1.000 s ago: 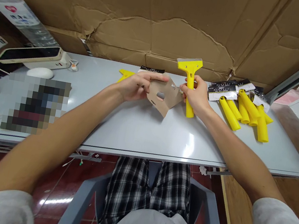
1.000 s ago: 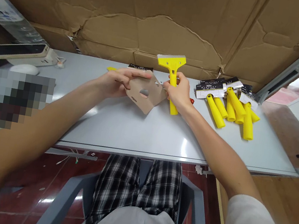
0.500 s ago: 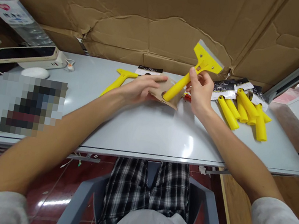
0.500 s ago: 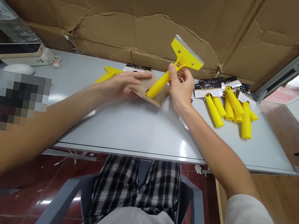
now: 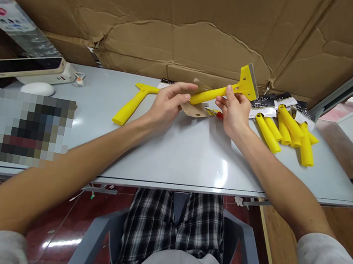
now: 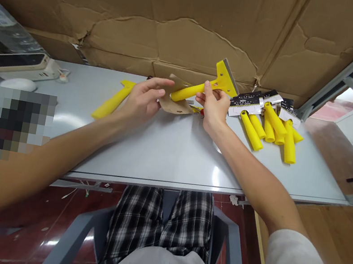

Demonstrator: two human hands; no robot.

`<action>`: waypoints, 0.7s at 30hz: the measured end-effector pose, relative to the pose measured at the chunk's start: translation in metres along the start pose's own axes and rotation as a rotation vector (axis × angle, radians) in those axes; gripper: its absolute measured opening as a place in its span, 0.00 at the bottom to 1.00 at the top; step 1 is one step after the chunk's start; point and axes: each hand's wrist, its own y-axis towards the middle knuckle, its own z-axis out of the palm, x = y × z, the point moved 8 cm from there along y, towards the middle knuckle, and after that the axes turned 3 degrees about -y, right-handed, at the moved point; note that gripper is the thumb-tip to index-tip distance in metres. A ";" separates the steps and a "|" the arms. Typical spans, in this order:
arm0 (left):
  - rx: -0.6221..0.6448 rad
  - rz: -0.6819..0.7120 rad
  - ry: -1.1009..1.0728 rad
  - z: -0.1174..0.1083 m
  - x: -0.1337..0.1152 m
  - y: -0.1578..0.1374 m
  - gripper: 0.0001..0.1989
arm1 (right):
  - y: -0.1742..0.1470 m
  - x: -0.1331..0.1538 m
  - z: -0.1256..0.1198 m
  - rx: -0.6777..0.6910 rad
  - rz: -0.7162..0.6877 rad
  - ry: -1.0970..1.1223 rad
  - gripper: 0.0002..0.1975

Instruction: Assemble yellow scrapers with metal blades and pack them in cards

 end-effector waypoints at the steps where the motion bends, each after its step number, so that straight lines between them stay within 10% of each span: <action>1: 0.011 0.008 -0.031 0.005 -0.002 -0.003 0.09 | 0.001 -0.002 -0.001 -0.012 0.022 0.015 0.32; 8: -0.228 -0.122 -0.034 -0.014 0.014 -0.005 0.20 | -0.004 -0.021 0.005 0.001 0.270 0.033 0.29; 21: 0.069 0.226 0.478 0.022 -0.010 -0.029 0.08 | -0.010 -0.027 0.017 0.136 0.389 0.045 0.31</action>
